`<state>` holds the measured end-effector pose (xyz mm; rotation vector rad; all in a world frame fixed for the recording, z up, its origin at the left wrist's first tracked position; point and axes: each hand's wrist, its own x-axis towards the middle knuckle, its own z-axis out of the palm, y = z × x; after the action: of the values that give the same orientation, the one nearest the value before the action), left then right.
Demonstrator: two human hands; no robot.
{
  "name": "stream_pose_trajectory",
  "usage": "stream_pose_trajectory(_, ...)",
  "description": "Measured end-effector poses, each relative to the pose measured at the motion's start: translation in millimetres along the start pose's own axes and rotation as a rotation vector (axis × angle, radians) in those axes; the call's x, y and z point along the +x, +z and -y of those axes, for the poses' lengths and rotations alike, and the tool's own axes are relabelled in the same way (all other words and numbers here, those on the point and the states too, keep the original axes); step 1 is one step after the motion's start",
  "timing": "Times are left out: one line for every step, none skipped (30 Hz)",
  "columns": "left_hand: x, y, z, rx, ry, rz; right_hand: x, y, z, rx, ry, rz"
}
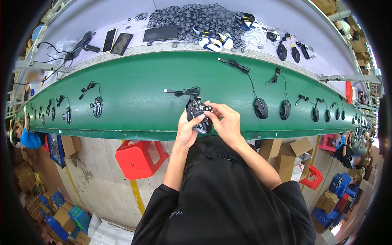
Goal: The person assembles computer mice by taking base components and top shells from a conveyor belt and a box, fitting and pressing the shells onto the bases by hand, pressing the buttons, and placing the assembled mice onto the conveyor belt.
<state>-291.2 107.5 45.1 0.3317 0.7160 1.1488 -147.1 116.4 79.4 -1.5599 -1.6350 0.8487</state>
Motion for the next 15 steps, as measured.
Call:
stream_pose_trajectory(-1.9, 4.1, -1.7, -0.002, -0.004, -0.001, 1.4, -5.7, 4.2, -0.001, 0.004, 0.001)
stream_pose_trajectory(-4.1, 9.0, -6.1, -0.034, 0.003, 0.014, 2.8, -10.9, 8.6, 0.217, 0.189, 0.078)
stream_pose_trajectory(-6.2, 13.6, -10.5, -0.067, 0.011, 0.030, 3.8, -14.9, 9.4, 0.435, 0.373, 0.155)
stream_pose_trajectory(-9.3, 17.6, -13.6, -0.082, -0.005, 0.036, 4.6, -20.3, 5.4, 0.531, 0.438, 0.225)
stream_pose_trajectory(-10.4, 18.9, -13.2, -0.084, -0.003, 0.031, 3.0, -23.0, 4.7, 0.531, 0.439, 0.230)
stream_pose_trajectory(-11.0, 20.2, -12.3, -0.090, 0.016, 0.044, 0.6, -25.4, 5.8, 0.495, 0.384, 0.217)
stream_pose_trajectory(-11.8, 21.0, -11.2, -0.096, 0.035, 0.058, -1.9, -27.6, 8.2, 0.460, 0.329, 0.204)
stream_pose_trajectory(-12.4, 20.2, -9.4, -0.108, 0.027, 0.060, -3.4, -31.2, 14.8, 0.443, 0.366, 0.192)
stream_pose_trajectory(-13.7, 20.7, -8.2, -0.109, 0.029, 0.057, -6.9, -30.8, 12.0, 0.443, 0.366, 0.196)
stream_pose_trajectory(-15.3, 21.7, -7.2, -0.133, 0.007, 0.067, -10.7, -29.9, 6.5, 0.408, 0.397, 0.172)
stream_pose_trajectory(-17.1, 22.4, -5.5, -0.158, -0.016, 0.075, -13.3, -29.9, 3.5, 0.374, 0.429, 0.148)
stream_pose_trajectory(-18.4, 22.6, -2.6, -0.145, -0.031, 0.053, -15.2, -31.0, 2.4, 0.373, 0.430, 0.152)
stream_pose_trajectory(-17.7, 21.2, 1.7, -0.147, -0.030, 0.049, -16.4, -32.5, 2.4, 0.351, 0.478, 0.150)
stream_pose_trajectory(-18.2, 19.6, 6.1, -0.145, -0.036, 0.046, -17.7, -34.3, 3.8, 0.328, 0.527, 0.149)
stream_pose_trajectory(-18.9, 17.8, 9.1, -0.143, -0.043, 0.043, -18.3, -36.0, 4.5, 0.326, 0.531, 0.154)
